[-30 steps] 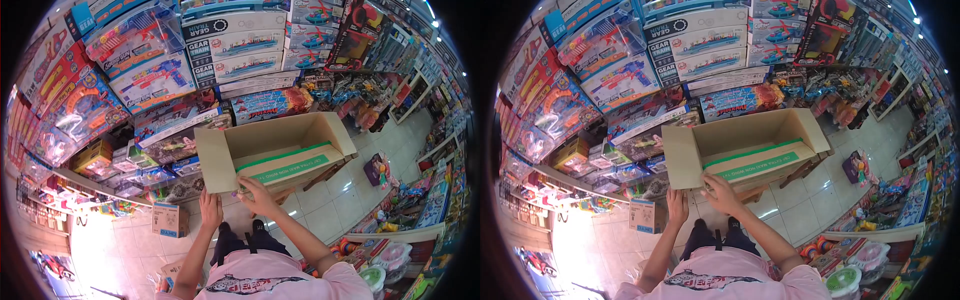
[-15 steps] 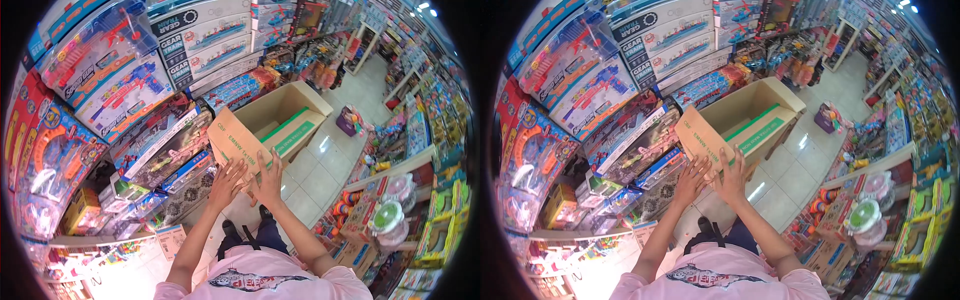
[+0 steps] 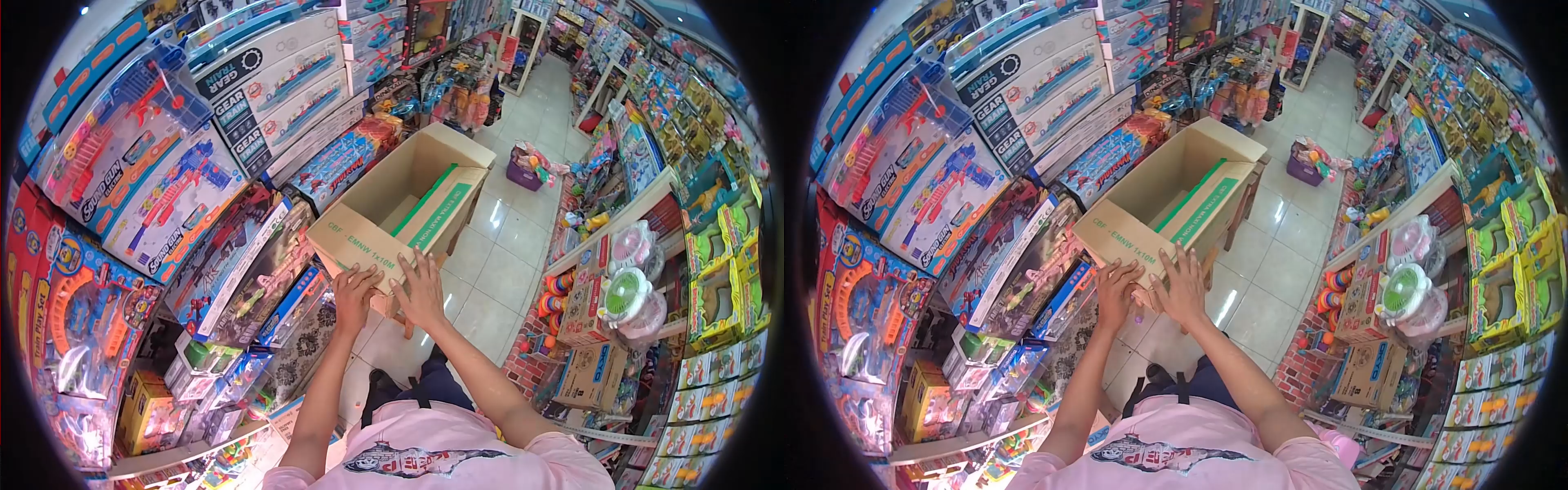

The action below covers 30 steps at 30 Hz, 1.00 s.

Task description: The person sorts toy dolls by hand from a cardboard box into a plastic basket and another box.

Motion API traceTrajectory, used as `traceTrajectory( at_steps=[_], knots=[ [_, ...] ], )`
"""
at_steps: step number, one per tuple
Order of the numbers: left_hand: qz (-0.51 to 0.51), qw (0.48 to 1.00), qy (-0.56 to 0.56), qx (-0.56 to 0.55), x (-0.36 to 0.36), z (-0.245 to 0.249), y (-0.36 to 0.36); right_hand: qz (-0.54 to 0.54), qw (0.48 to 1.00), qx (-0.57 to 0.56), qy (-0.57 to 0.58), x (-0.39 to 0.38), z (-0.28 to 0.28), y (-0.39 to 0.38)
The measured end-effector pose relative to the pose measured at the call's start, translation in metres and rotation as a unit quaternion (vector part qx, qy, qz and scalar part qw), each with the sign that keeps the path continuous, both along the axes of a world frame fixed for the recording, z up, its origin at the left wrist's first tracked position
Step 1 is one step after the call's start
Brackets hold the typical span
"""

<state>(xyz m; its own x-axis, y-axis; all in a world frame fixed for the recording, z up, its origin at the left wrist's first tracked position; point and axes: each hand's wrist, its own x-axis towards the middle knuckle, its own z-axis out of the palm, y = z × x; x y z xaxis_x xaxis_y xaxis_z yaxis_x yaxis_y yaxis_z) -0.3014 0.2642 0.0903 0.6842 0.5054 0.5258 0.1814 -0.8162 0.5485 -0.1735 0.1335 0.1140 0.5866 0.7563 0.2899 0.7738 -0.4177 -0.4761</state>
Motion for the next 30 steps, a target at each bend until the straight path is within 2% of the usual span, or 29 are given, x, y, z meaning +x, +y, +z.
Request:
traceTrajectory(
  at_steps=[6,10,13,15,16,17,20,22,23,25,26,27,28,29,30],
  knots=[
    [0.021,1.0,0.011,-0.007,0.0,-0.002,-0.006,0.011,0.999,-0.011,0.035,0.004,-0.001,-0.001],
    [0.021,1.0,0.011,-0.007,-0.003,-0.012,-0.029,0.008,1.0,-0.006,0.008,0.006,-0.019,-0.008],
    [0.049,0.998,0.029,-0.019,-0.003,-0.022,-0.054,0.036,0.998,0.058,0.013,0.013,-0.036,-0.017],
    [0.069,0.997,0.026,-0.034,-0.001,-0.038,-0.073,0.06,0.973,0.19,0.118,0.021,-0.045,-0.028],
    [0.087,0.995,0.002,-0.057,0.0,-0.048,-0.083,0.061,0.972,0.194,0.119,0.029,-0.05,-0.037],
    [0.103,0.991,-0.022,-0.078,0.0,-0.06,-0.092,0.057,0.977,0.172,0.11,0.04,-0.06,-0.049],
    [0.09,0.982,0.084,-0.141,-0.009,-0.105,-0.118,0.067,0.987,0.081,0.126,0.084,-0.106,-0.101],
    [0.073,0.964,0.162,-0.196,-0.027,-0.16,-0.134,0.016,0.987,-0.019,0.16,0.107,-0.151,-0.155],
    [0.059,0.946,0.206,-0.243,-0.042,-0.191,-0.139,-0.022,0.976,-0.071,0.204,0.118,-0.179,-0.186],
    [0.114,0.9,0.316,-0.278,-0.079,-0.263,-0.158,-0.088,0.947,-0.191,0.244,0.138,-0.251,-0.259],
    [0.124,0.85,0.403,-0.317,-0.101,-0.293,-0.164,-0.128,0.908,-0.267,0.297,0.146,-0.263,-0.294],
    [0.15,0.735,0.53,-0.395,-0.112,-0.306,-0.167,-0.119,0.879,-0.337,0.316,0.154,-0.285,-0.336],
    [0.105,0.587,0.639,-0.486,-0.111,-0.32,-0.168,-0.154,0.837,-0.399,0.342,0.161,-0.317,-0.376],
    [0.106,0.587,0.639,-0.486,-0.141,-0.311,-0.191,-0.153,0.762,-0.491,0.393,0.171,-0.317,-0.405],
    [0.22,0.459,0.565,-0.65,-0.126,-0.291,-0.188,-0.126,0.748,-0.517,0.397,0.176,-0.334,-0.443]
  ],
)
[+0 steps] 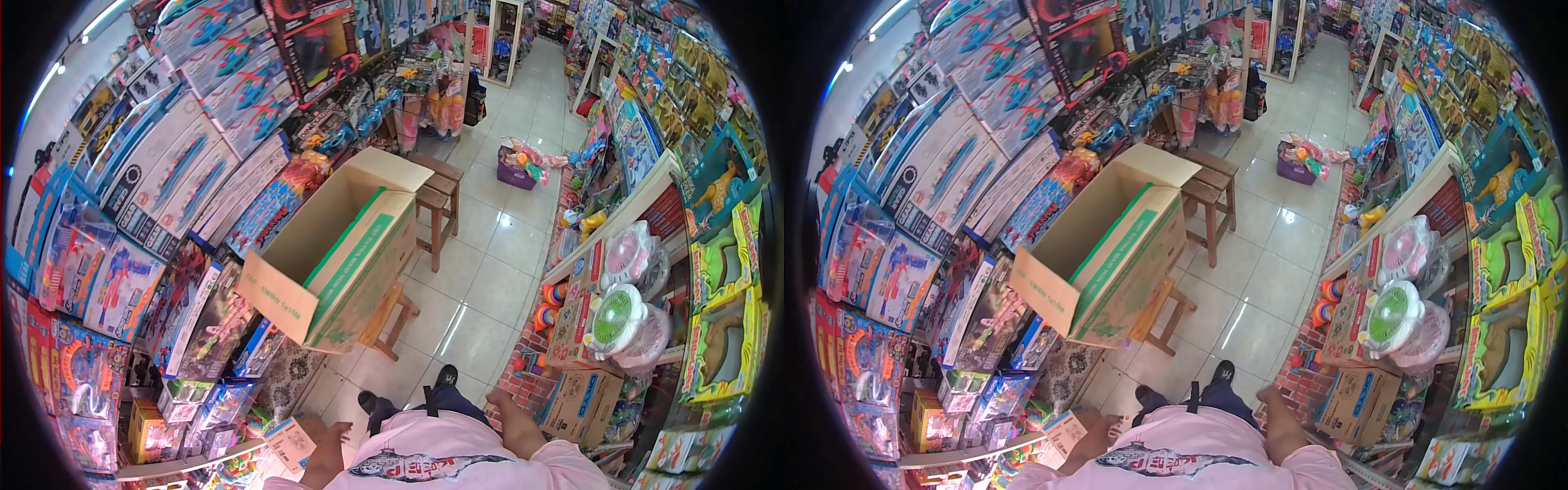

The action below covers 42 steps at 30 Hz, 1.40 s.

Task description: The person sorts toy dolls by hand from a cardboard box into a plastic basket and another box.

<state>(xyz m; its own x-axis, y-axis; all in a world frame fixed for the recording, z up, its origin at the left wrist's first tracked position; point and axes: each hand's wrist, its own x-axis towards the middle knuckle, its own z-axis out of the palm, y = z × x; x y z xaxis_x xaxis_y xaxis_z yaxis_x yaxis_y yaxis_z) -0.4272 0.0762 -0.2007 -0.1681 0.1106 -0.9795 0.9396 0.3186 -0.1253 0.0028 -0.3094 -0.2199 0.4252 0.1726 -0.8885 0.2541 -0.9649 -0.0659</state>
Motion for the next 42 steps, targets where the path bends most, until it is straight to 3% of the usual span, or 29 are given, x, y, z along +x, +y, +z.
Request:
traceTrajectory(
  at_steps=[1,2,3,4,5,7,8,10,14,15,16,17,18,19,20,21,24,27,29,31,32,33,34,36,37,39,40,42],
  knots=[
    [-0.001,1.0,0.002,0.001,-0.024,-0.009,-0.016,-0.001,1.0,0.001,0.002,-0.003,-0.051,-0.07],
    [-0.04,0.998,-0.034,-0.019,-0.017,0.006,-0.016,-0.144,0.989,-0.033,0.031,0.0,-0.088,-0.095],
    [-0.079,0.994,-0.07,-0.038,0.012,-0.001,-0.01,-0.144,0.988,-0.034,0.033,0.002,-0.105,-0.134],
    [-0.079,0.994,-0.068,-0.039,0.003,0.008,-0.016,-0.356,0.908,0.021,0.22,0.023,-0.105,-0.152],
    [-0.072,0.994,-0.081,0.003,0.038,-0.008,-0.005,-0.355,0.908,0.018,0.222,0.012,-0.089,-0.186],
    [-0.071,0.988,-0.126,0.062,0.101,0.009,0.009,-0.268,0.952,-0.11,0.097,0.033,-0.089,-0.169],
    [-0.076,0.982,-0.156,0.077,0.123,0.008,0.015,-0.267,0.952,-0.11,0.098,0.04,-0.068,-0.153],
    [-0.049,0.965,-0.227,0.123,0.169,0.012,0.026,-0.247,0.966,-0.075,-0.012,0.05,-0.037,-0.12],
    [-0.069,0.927,-0.326,0.173,0.242,-0.007,0.049,-0.321,0.946,0.015,0.044,0.087,-0.009,-0.026],
    [-0.066,0.925,-0.331,0.173,0.264,0.002,0.052,-0.215,0.975,0.041,0.031,0.104,-0.033,-0.008],
    [-0.14,0.882,-0.399,0.21,0.292,0.025,0.058,-0.106,0.992,0.066,0.018,0.119,-0.061,0.008],
    [-0.214,0.826,-0.46,0.245,0.319,0.05,0.064,-0.139,0.983,0.121,0.017,0.13,-0.033,0.038],
    [-0.176,0.845,-0.452,0.228,0.344,0.074,0.068,-0.171,0.969,0.177,0.016,0.143,-0.004,0.078],
    [-0.135,0.862,-0.442,0.209,0.369,0.1,0.069,-0.174,0.956,0.235,-0.018,0.156,-0.01,0.105],
    [-0.148,0.814,-0.498,0.259,0.391,0.113,0.075,-0.175,0.939,0.291,-0.05,0.17,-0.021,0.129],
    [-0.16,0.76,-0.549,0.307,0.41,0.125,0.079,-0.194,0.921,0.335,-0.047,0.18,0.002,0.16],
    [-0.113,0.73,-0.615,0.274,0.466,0.206,0.098,-0.2,0.853,0.478,-0.066,0.22,0.041,0.253],
    [-0.133,0.697,-0.634,0.306,0.51,0.284,0.117,-0.268,0.792,0.548,0.017,0.245,0.155,0.335],
    [-0.21,0.558,-0.67,0.442,0.535,0.305,0.133,-0.273,0.776,0.567,0.05,0.264,0.206,0.373],
    [-0.189,0.543,-0.676,0.461,0.562,0.326,0.147,-0.267,0.776,0.568,0.065,0.28,0.244,0.405],
    [-0.171,0.524,-0.682,0.481,0.574,0.33,0.151,-0.299,0.741,0.594,0.093,0.288,0.254,0.422],
    [-0.171,0.526,-0.679,0.483,0.583,0.329,0.152,-0.331,0.705,0.616,0.121,0.294,0.263,0.435],
    [-0.164,0.535,-0.665,0.495,0.594,0.328,0.152,-0.329,0.705,0.615,0.126,0.3,0.272,0.446],
    [-0.153,0.547,-0.644,0.512,0.61,0.331,0.156,-0.388,0.635,0.619,0.25,0.312,0.289,0.463],
    [-0.167,0.548,-0.619,0.538,0.613,0.334,0.156,-0.387,0.638,0.614,0.257,0.315,0.296,0.47],
    [-0.178,0.552,-0.586,0.566,0.622,0.346,0.157,-0.431,0.567,0.634,0.302,0.323,0.303,0.481],
    [-0.197,0.545,-0.543,0.608,0.626,0.353,0.158,-0.428,0.571,0.628,0.31,0.329,0.305,0.483],
    [-0.211,0.541,-0.487,0.652,0.629,0.355,0.16,-0.365,0.529,0.648,0.409,0.338,0.308,0.487]
  ],
)
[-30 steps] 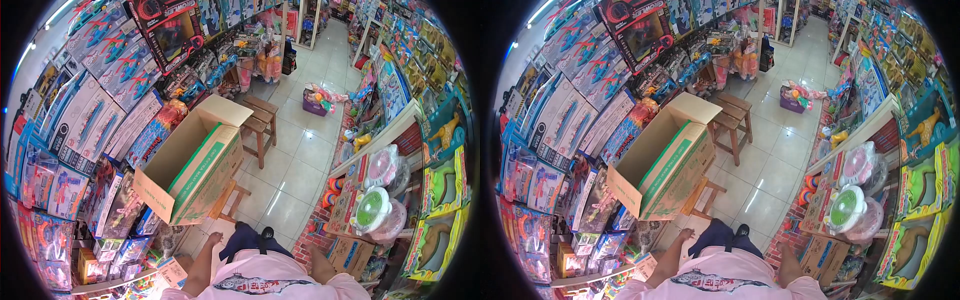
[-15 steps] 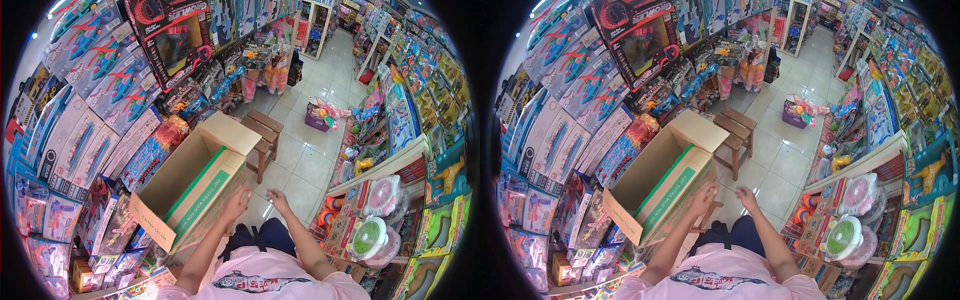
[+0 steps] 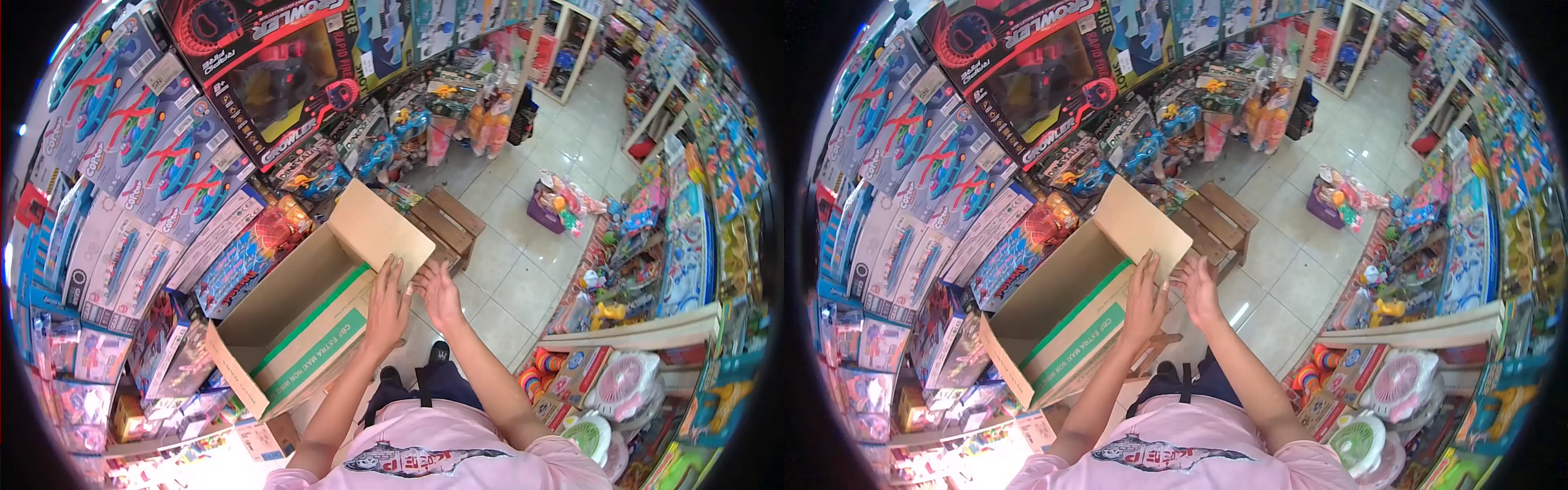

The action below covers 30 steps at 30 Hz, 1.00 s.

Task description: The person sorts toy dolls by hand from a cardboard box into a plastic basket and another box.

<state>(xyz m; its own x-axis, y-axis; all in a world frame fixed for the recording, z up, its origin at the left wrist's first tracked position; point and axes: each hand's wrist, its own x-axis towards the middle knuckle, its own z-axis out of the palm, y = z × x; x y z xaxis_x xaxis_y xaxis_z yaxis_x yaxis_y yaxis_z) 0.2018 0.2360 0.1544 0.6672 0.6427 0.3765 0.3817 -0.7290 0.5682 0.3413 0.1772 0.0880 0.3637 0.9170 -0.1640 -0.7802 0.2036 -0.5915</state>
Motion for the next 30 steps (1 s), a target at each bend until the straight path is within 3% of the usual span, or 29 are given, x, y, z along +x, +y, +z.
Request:
traceTrajectory(
  at_steps=[3,4,5,6,7,9,11,14,17,19,22,25,27,30],
  knots=[
    [0.033,0.995,-0.035,-0.082,0.0,0.007,0.003,-0.002,0.997,-0.059,-0.056,-0.008,0.01,0.01],
    [0.038,0.983,-0.084,-0.158,-0.004,0.012,0.0,0.009,0.997,-0.059,-0.055,-0.01,0.004,0.013],
    [0.045,0.962,-0.134,-0.232,-0.007,0.017,-0.001,0.023,0.988,-0.071,-0.137,-0.012,0.003,0.016],
    [0.057,0.962,-0.133,-0.231,-0.011,0.014,0.0,0.037,0.972,-0.082,-0.217,-0.017,0.001,0.019],
    [0.068,0.967,-0.181,-0.164,-0.015,0.01,0.0,0.05,0.972,-0.08,-0.213,-0.02,-0.001,0.02],
    [0.09,0.966,-0.226,-0.09,-0.031,0.011,0.002,0.045,0.905,0.018,-0.422,-0.025,0.025,0.026],
    [0.112,0.993,0.002,0.023,-0.057,0.018,0.001,0.062,0.887,0.017,-0.457,-0.028,0.024,0.032],
    [0.129,0.989,0.066,-0.006,-0.088,0.02,-0.004,0.023,0.774,-0.052,-0.63,-0.031,0.017,0.048],
    [0.142,0.977,0.162,-0.002,-0.12,-0.001,-0.005,0.047,0.762,-0.138,-0.631,-0.041,0.009,0.063],
    [0.149,0.976,0.156,-0.004,-0.134,-0.005,-0.007,0.057,0.763,-0.135,-0.629,-0.045,0.009,0.069],
    [0.11,0.983,0.11,-0.096,-0.147,-0.012,-0.001,0.145,0.774,-0.17,-0.592,-0.055,0.026,0.066],
    [0.077,0.986,0.085,-0.123,-0.149,-0.016,0.002,0.082,0.779,-0.168,-0.599,-0.06,0.024,0.059],
    [0.049,0.987,0.062,-0.139,-0.152,-0.019,0.0,0.05,0.727,-0.189,-0.659,-0.061,0.021,0.053],
    [0.036,0.991,0.032,-0.127,-0.166,-0.018,-0.013,0.02,0.713,-0.189,-0.675,-0.067,0.019,0.036]
  ],
)
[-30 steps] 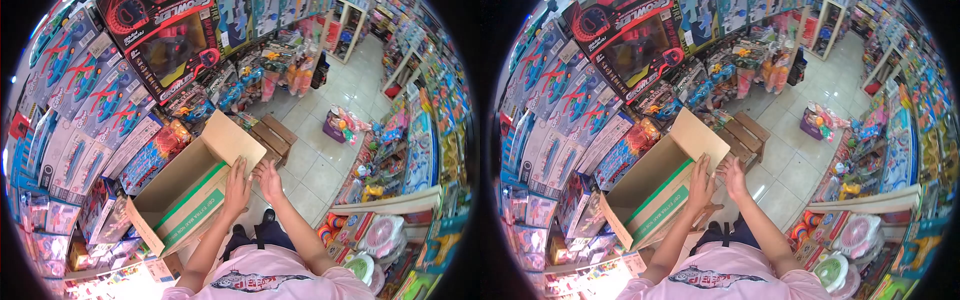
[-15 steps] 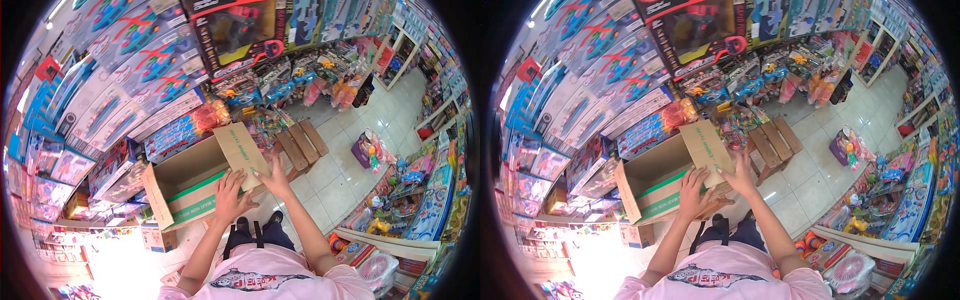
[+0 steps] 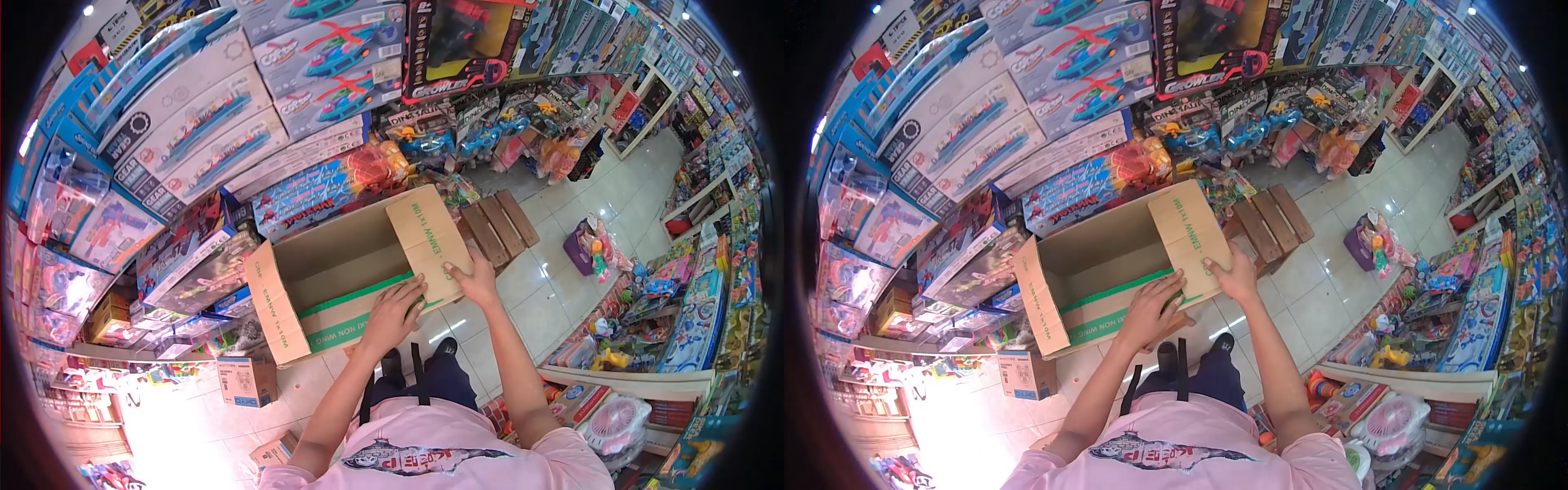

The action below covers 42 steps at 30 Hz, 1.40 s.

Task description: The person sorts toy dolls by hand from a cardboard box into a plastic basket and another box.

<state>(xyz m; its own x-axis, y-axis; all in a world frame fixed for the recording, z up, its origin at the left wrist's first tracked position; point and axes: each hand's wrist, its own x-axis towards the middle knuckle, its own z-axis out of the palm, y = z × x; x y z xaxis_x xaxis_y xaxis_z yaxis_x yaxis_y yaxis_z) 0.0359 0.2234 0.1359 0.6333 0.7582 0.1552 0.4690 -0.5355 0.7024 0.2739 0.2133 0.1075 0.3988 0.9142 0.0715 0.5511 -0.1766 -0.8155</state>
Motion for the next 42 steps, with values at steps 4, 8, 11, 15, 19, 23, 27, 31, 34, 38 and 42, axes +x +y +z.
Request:
traceTrajectory(
  at_steps=[4,8,11,15,19,23,27,31,34,38,42],
  knots=[
    [0.051,0.989,-0.018,0.136,-0.052,0.039,-0.019,-0.013,0.999,-0.032,0.04,-0.01,0.021,-0.041],
    [0.247,0.944,-0.012,0.22,-0.144,0.067,-0.005,0.018,0.995,-0.088,0.043,0.0,0.027,-0.074],
    [0.381,0.9,0.053,0.203,-0.206,0.027,0.023,0.041,0.985,-0.153,0.065,0.0,0.037,-0.082],
    [0.347,0.927,-0.014,-0.145,-0.231,0.017,0.038,0.048,0.986,-0.057,0.152,-0.017,0.026,-0.08],
    [0.393,0.91,0.08,-0.103,-0.232,0.017,0.032,0.001,0.98,-0.197,-0.015,-0.024,0.045,-0.087],
    [0.363,0.922,0.017,-0.134,-0.238,0.04,0.017,-0.03,0.977,-0.206,-0.041,-0.016,0.048,-0.102],
    [0.311,0.937,0.025,-0.158,-0.25,0.047,0.002,-0.028,0.98,-0.197,-0.014,-0.004,0.05,-0.122],
    [0.253,0.954,0.021,-0.159,-0.265,0.035,-0.003,-0.013,0.962,-0.273,0.006,-0.003,0.074,-0.123],
    [0.265,0.946,0.036,-0.184,-0.257,0.078,-0.01,-0.002,0.974,-0.227,-0.006,0.001,0.071,-0.121],
    [0.248,0.938,0.001,-0.242,-0.266,0.055,0.003,-0.012,0.982,-0.171,-0.082,-0.009,0.046,-0.106],
    [0.206,0.936,0.039,-0.282,-0.291,0.005,0.019,-0.017,0.982,-0.183,0.032,-0.018,0.031,-0.096]
  ],
)
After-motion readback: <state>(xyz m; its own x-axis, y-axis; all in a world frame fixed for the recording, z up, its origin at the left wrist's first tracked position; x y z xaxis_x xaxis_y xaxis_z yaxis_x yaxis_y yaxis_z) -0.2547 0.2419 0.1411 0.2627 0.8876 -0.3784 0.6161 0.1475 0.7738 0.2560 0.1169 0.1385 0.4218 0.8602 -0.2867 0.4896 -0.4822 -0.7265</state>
